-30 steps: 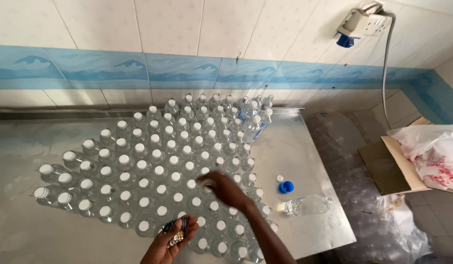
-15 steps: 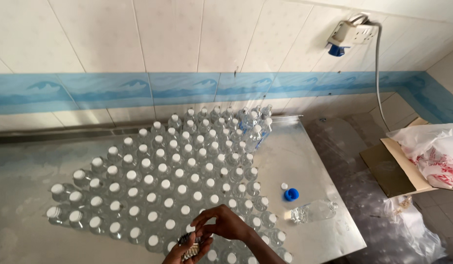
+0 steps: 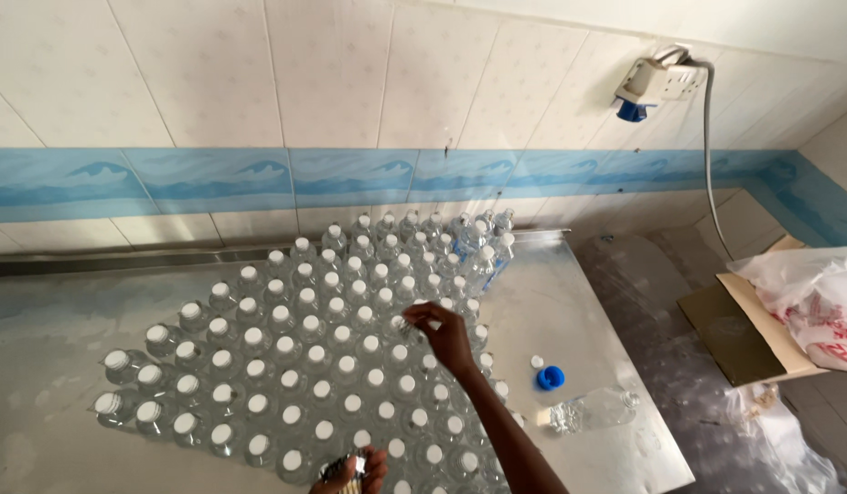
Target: The person picks up white caps from their left hand and places them one by one onto the tops of clear plastic bottles arranged in a triangular pattern on a metal table.
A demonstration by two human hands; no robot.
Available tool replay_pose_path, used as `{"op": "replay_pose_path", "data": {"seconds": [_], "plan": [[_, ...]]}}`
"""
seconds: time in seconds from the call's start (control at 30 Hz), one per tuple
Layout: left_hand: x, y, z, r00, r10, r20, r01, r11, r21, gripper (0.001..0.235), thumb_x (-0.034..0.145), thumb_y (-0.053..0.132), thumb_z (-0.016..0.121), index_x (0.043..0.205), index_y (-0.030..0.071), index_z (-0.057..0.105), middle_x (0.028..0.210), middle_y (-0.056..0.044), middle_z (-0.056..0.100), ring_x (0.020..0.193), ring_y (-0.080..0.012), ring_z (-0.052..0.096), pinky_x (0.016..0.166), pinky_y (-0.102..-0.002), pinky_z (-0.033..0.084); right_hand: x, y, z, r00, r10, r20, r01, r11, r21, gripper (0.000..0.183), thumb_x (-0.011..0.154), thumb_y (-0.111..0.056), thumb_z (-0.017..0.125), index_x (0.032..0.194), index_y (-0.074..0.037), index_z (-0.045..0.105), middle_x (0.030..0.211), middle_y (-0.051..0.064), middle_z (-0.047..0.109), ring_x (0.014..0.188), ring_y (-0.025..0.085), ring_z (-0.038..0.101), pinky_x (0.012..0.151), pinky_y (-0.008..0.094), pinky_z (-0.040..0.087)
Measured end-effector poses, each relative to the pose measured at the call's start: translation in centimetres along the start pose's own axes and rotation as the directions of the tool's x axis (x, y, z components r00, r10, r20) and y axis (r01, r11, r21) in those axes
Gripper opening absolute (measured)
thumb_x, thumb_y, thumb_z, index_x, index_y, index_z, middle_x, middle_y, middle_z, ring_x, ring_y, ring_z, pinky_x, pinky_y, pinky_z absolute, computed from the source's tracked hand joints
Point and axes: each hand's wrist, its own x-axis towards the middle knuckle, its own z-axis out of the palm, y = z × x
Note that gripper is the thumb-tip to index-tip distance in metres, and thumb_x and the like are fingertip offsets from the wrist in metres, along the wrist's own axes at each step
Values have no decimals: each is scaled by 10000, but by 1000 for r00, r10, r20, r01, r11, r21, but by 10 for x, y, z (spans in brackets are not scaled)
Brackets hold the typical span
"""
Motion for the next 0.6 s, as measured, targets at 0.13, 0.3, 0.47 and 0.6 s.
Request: {"op": "replay_pose_path", "data": {"seconds": [0.13, 0.3, 0.47, 0.6], "plan": [[0, -4, -26, 996, 14, -84, -21, 996, -82, 543, 1095, 217, 468, 1585, -15, 494, 1610, -221, 556, 1498, -397, 511, 1245, -503, 440, 46, 14, -2, 983, 43, -177, -53, 997, -54, 190, 955, -222, 838, 1130, -149, 830, 1047, 11, 871, 891, 145, 824, 814, 319, 712], [-3, -14, -32, 997, -7, -73, 3, 999, -54, 527, 1070, 215, 511, 1551, 0, 509, 1593, -206, 566, 1471, -393, 528, 1226, -507, 450, 47, 15, -5, 966, 141, -215, -119, 986, 114, 191, 911, -167, 860, 1087, -102, 823, 1021, 44, 859, 952, 170, 826, 837, 316, 668], [30, 6, -48, 950, -80, 301, 67, 996, 52, 615, 947, 414, 691, 1458, 114, 528, 1485, -111, 529, 1334, -247, 504, 1004, -412, 488, 54, 20, -3, 943, 200, -267, -153, 971, 185, 157, 910, -94, 867, 1059, -81, 821, 977, 66, 867, 936, 188, 839, 840, 335, 697], [-25, 8, -27, 985, 85, -150, -82, 996, 28, 536, 1060, 221, 548, 1523, -50, 548, 1511, -243, 630, 1404, -398, 589, 1171, -512, 498, 51, 23, 2, 927, 187, -325, -154, 980, 126, 169, 910, -104, 859, 1072, -92, 811, 1022, 60, 869, 996, 172, 838, 868, 312, 686]]}}
